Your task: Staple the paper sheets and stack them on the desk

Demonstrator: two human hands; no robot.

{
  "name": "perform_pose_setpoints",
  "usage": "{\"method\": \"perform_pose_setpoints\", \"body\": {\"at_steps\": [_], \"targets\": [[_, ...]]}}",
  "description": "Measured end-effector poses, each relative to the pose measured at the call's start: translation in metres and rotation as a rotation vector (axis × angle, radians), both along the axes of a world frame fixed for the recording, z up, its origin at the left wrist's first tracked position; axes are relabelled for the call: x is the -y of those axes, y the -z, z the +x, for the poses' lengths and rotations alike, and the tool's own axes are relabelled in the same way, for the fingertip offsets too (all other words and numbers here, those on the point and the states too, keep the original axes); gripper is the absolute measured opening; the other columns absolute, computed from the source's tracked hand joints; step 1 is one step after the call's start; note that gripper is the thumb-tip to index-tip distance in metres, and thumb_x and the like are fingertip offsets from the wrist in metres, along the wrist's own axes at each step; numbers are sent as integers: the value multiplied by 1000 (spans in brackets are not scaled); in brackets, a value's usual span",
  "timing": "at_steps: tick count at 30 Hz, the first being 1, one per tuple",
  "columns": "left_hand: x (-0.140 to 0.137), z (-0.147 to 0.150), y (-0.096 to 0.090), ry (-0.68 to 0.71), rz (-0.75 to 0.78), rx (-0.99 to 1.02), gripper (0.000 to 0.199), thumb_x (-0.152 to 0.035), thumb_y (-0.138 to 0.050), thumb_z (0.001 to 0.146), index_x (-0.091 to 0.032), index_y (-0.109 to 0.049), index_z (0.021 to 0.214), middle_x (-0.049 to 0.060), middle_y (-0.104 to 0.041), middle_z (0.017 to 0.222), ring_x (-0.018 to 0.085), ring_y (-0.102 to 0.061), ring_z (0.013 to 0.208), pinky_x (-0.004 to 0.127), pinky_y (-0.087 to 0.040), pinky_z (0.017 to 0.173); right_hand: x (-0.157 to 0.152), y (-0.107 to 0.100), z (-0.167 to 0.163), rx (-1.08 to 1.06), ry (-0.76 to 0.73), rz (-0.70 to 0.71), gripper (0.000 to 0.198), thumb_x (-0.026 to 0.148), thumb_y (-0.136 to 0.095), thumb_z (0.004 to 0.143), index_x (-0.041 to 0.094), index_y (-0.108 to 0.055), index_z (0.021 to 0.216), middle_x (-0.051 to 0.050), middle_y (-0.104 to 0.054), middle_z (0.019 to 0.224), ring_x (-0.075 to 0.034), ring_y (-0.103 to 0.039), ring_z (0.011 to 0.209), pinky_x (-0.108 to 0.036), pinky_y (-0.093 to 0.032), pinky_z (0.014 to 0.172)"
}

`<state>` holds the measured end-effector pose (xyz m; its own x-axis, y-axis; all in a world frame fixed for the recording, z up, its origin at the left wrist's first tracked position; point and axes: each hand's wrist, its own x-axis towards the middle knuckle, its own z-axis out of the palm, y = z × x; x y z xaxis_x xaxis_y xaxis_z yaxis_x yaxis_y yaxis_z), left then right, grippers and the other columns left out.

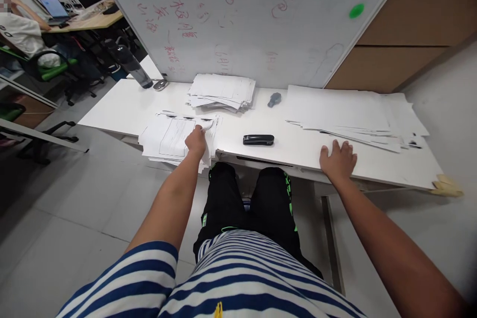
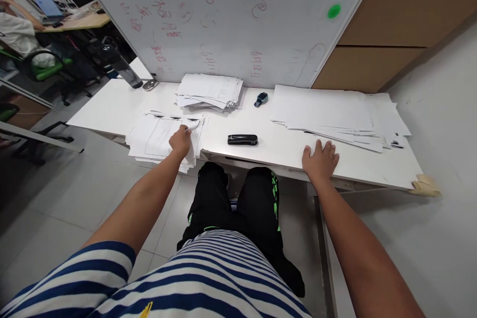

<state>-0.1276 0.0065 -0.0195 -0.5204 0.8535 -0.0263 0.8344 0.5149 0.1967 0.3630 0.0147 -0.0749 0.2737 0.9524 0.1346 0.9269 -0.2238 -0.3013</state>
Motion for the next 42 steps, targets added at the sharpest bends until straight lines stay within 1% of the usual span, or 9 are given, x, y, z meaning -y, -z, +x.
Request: {"method": "perform_pose_setpoints", "body": {"at_steps": [4,9,12,15,19,25,30,36,42], "targets": [[-7,-5,-6,0,-10,-33,37,-32,-33,105,-25,-47,138,11,-75,115,29,-71,104,37,-47,83,-1,1,-1,-1,12,17,66,45,-34,103,6,-47,154,-28,-36,163,-40,-29,153,-64,-24,121],[-13,-12,-18,10,1,-33,50,-30,-39,102,-23,-37,152,14,-75,118,32,-70,108,40,-48,87,-2,0,-2,6,21,15,67,45,-34,103,4,-47,154,-26,-36,164,-38,-31,154,-59,-22,123],[-10,-15,-25,17,41,22,52,-34,-44,101,-24,-38,151,12,-74,123,32,-68,112,40,-50,89,-2,0,-2,-6,25,10,67,45,-35,103,4,-46,155,-27,-35,165,-37,-30,154,-58,-21,124],[-7,-17,-31,84,39,61,47,-44,-47,100,-28,-46,144,7,-73,127,28,-67,116,38,-50,93,-3,1,-1,-19,28,15,66,46,-36,103,5,-47,154,-26,-35,165,-38,-29,154,-60,-22,124],[-17,-23,-42,234,-114,7,52,-55,-55,95,-29,-54,139,7,-66,137,27,-64,120,37,-51,97,-3,3,-1,-8,23,21,65,45,-36,104,6,-47,155,-26,-35,164,-39,-29,153,-61,-24,123],[-58,-38,-59,465,-349,-61,75,-52,-67,88,-33,-40,156,12,-45,155,30,-64,121,37,-52,97,-4,4,-1,-3,33,32,65,46,-35,104,6,-48,154,-26,-36,164,-38,-32,153,-60,-24,123],[-75,-48,-56,514,-440,-53,72,-53,-75,80,-34,-54,146,11,-44,153,31,-61,126,36,-51,101,-3,3,-2,-4,28,41,64,45,-36,103,7,-49,153,-25,-38,163,-38,-32,151,-60,-24,121],[-82,-55,-50,545,-415,-52,85,-56,-80,74,-33,-50,151,11,-44,157,34,-45,142,40,-45,111,-3,2,-3,11,37,47,63,45,-35,103,8,-50,151,-25,-39,162,-37,-34,150,-59,-25,121],[-85,-59,-48,552,-355,-37,72,-52,-79,76,-32,-59,143,9,-49,155,35,-46,141,40,-45,110,-4,4,-2,2,36,60,62,44,-38,102,7,-51,151,-26,-40,162,-38,-35,150,-60,-26,121]]}}
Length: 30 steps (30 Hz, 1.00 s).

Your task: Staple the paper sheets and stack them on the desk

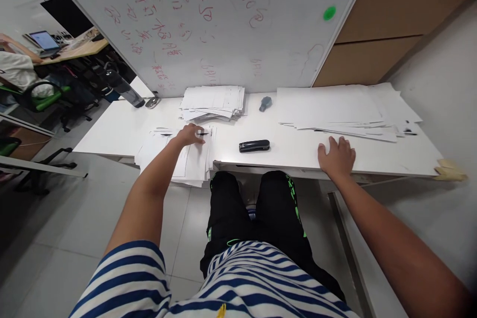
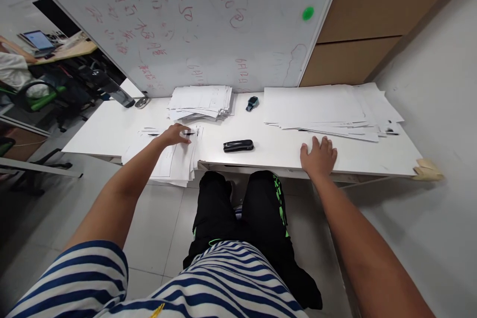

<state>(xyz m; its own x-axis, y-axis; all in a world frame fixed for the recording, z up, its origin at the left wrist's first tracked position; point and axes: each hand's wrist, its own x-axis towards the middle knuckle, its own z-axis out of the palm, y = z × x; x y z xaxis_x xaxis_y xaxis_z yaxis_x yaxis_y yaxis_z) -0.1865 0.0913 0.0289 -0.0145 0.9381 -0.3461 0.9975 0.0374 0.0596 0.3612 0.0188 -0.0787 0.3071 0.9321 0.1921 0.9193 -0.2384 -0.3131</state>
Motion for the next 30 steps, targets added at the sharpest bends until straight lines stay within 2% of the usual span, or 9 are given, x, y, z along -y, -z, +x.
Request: {"method": "perform_pose_setpoints", "body": {"at_steps": [6,14,24,30], "targets": [[3,-8,8,50,79,12,71,-57,-79,76,-30,-60,139,7,-52,154,36,-47,140,42,-46,107,-1,2,1,2,5,4,63,44,-38,102,7,-51,151,-26,-40,162,-38,-36,150,-59,-25,122],[11,-7,13,108,202,-27,63,-55,-76,79,-27,-57,132,9,-64,136,34,-56,128,44,-46,103,-1,1,1,18,5,-15,64,45,-37,103,6,-51,152,-25,-39,162,-38,-36,151,-57,-25,122],[22,-7,13,74,149,36,71,-55,-67,87,-31,-47,151,9,-53,154,31,-59,128,38,-52,94,-2,4,0,40,4,2,63,46,-35,104,6,-53,150,-26,-42,161,-38,-37,151,-58,-27,122],[25,-8,13,130,151,22,67,-53,-63,92,-34,-47,154,6,-55,155,30,-59,131,38,-54,97,-2,4,-1,35,10,-12,64,47,-33,104,7,-52,150,-26,-40,162,-37,-36,151,-57,-26,122]]}}
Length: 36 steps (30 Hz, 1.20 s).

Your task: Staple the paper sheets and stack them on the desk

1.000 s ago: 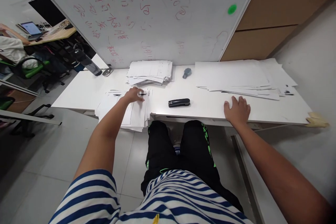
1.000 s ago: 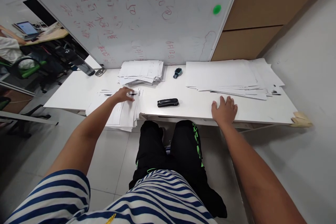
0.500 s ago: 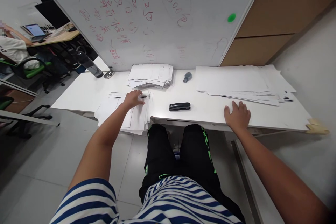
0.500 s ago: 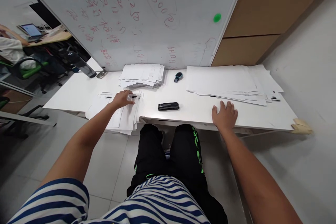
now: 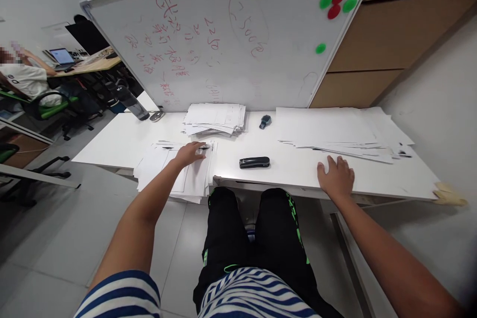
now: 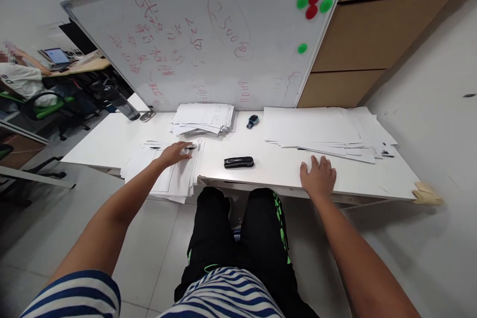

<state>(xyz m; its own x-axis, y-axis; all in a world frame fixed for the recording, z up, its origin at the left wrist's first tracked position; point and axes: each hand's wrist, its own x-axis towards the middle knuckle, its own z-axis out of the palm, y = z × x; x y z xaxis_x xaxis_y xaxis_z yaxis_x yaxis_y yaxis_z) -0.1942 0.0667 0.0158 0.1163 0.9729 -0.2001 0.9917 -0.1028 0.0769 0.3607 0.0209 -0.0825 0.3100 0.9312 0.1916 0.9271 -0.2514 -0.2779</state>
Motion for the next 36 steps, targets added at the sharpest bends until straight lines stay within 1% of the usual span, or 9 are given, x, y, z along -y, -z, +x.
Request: {"method": "perform_pose_setpoints", "body": {"at_steps": [8,11,15,18,23,26,29,33,36], "targets": [[3,-6,7,58,24,-33,65,-54,-57,97,-37,-43,158,4,-49,162,32,-52,143,42,-51,107,1,-2,0,20,-11,8,65,46,-32,104,6,-53,150,-27,-42,161,-38,-37,150,-57,-28,122],[5,-6,9,58,26,-53,63,-54,-55,98,-39,-41,159,3,-45,165,32,-50,144,42,-51,108,0,-2,0,21,-6,-5,65,46,-33,104,6,-53,151,-27,-41,161,-39,-37,151,-58,-28,121],[6,-6,10,51,6,-62,63,-53,-51,100,-37,-39,159,3,-39,168,33,-50,145,44,-51,107,0,0,1,37,-8,0,65,46,-32,105,6,-53,150,-26,-41,161,-38,-37,151,-57,-28,121],[6,-5,11,33,1,-35,62,-53,-51,100,-37,-40,159,4,-42,166,32,-49,145,45,-49,109,-1,1,1,43,-7,8,64,46,-32,104,6,-53,150,-25,-43,160,-37,-38,150,-56,-29,121],[6,4,18,-2,26,-18,68,-65,-44,98,-32,-41,158,10,-46,162,36,-45,146,50,-46,111,0,2,1,28,-8,14,64,46,-33,103,7,-55,148,-26,-43,160,-38,-39,149,-58,-28,121],[5,9,20,-18,47,-34,67,-66,-50,95,-34,-47,153,11,-48,160,37,-46,143,50,-47,109,0,2,3,26,-11,18,64,47,-32,103,7,-55,148,-26,-43,160,-38,-39,149,-59,-28,120],[0,9,17,-26,24,9,63,-67,-56,92,-34,-55,145,10,-50,156,35,-47,142,49,-47,109,-1,4,4,27,-16,20,65,48,-32,103,7,-55,148,-26,-43,160,-39,-39,149,-59,-29,120],[-12,8,10,-42,-28,27,62,-66,-69,83,-32,-61,135,10,-41,162,37,-42,147,50,-44,113,-1,7,6,30,-20,18,66,49,-32,102,7,-54,149,-26,-43,160,-38,-39,149,-58,-29,121],[-19,7,9,-35,-37,11,61,-65,-74,80,-31,-61,130,11,-34,166,38,-36,151,53,-41,116,-2,7,6,46,-18,23,66,48,-31,103,7,-54,149,-26,-43,160,-38,-39,149,-57,-29,121]]}}
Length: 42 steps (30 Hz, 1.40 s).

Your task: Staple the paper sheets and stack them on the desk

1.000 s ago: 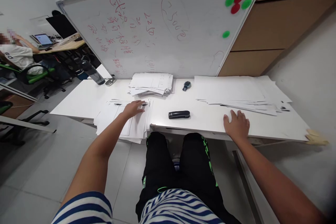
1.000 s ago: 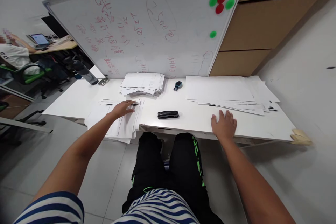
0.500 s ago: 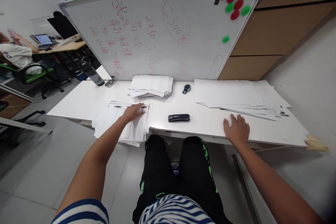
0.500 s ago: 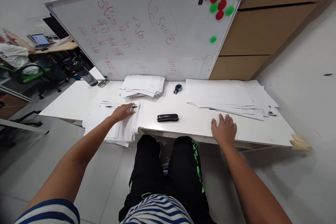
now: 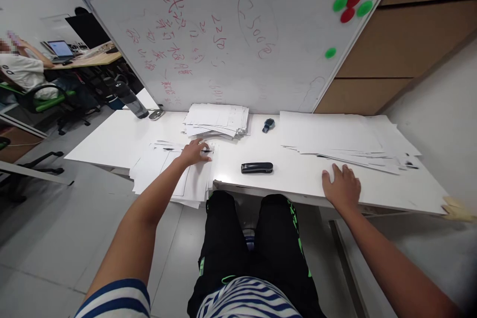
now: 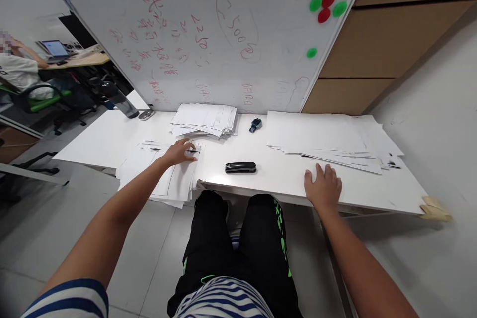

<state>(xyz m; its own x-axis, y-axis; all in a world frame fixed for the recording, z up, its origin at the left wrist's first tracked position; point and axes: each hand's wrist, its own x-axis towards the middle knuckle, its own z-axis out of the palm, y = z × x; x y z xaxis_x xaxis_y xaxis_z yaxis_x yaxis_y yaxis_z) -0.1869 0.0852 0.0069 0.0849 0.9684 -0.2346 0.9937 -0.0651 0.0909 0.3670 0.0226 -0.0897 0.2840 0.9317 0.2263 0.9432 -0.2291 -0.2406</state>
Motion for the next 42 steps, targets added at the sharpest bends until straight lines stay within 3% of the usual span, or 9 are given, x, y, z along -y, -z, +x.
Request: {"method": "perform_pose_setpoints", "body": {"at_steps": [14,20,25,29,31,34,36,39,42], "targets": [[-5,-2,7,57,73,-12,55,-62,-78,78,-26,-66,117,13,-43,159,40,-38,147,54,-42,113,3,-4,-1,-8,-12,23,63,46,-36,102,7,-55,148,-26,-44,158,-40,-40,147,-60,-30,119],[8,9,2,179,202,-67,38,-53,-74,85,-23,-69,107,13,-69,119,36,-55,123,51,-41,108,4,-8,-5,-41,4,6,64,45,-37,102,6,-53,150,-26,-41,161,-39,-37,150,-59,-26,121],[17,13,-14,242,187,-107,31,-49,-64,93,-21,-68,106,13,-74,102,34,-64,105,45,-48,89,2,-9,-2,-73,17,-10,62,43,-39,103,4,-52,150,-27,-41,161,-39,-36,150,-59,-27,122],[24,34,-42,351,349,-68,31,-48,-60,97,-20,-71,97,13,-73,98,33,-65,103,44,-48,88,11,-30,-24,-124,0,79,67,41,-46,99,5,-43,156,-28,-37,163,-41,-26,155,-67,-22,121],[30,57,-58,444,446,-13,32,-51,-58,98,-21,-70,92,11,-73,94,30,-65,100,43,-48,90,21,-52,-54,-262,-128,132,76,46,-51,97,9,-34,161,-25,-32,166,-39,-23,157,-66,-19,123],[42,104,-85,660,605,80,39,-55,-52,101,-22,-65,87,7,-71,85,24,-64,91,39,-49,85,31,-92,-111,-665,-599,81,96,57,-64,90,24,-18,168,-13,-29,170,-30,-32,154,-50,-32,123],[51,135,-103,817,736,126,39,-54,-49,103,-22,-63,86,5,-69,82,21,-62,87,36,-49,82,30,-118,-139,-816,-814,-60,92,60,-72,85,32,-32,163,-8,-37,167,-30,-40,149,-46,-37,119],[66,172,-126,995,868,133,29,-41,-48,106,-24,-60,86,2,-67,82,18,-60,84,36,-50,82,23,-144,-152,-894,-931,-336,58,66,-69,84,21,-73,120,-8,-72,121,-30,-64,110,-45,-52,97],[82,194,-139,1074,932,105,21,-27,-47,106,-27,-59,89,-1,-67,83,16,-60,83,36,-51,89,26,-151,-140,-941,-924,-352,54,70,-64,85,17,-74,85,-4,-72,85,-24,-63,84,-40,-53,81]]}}
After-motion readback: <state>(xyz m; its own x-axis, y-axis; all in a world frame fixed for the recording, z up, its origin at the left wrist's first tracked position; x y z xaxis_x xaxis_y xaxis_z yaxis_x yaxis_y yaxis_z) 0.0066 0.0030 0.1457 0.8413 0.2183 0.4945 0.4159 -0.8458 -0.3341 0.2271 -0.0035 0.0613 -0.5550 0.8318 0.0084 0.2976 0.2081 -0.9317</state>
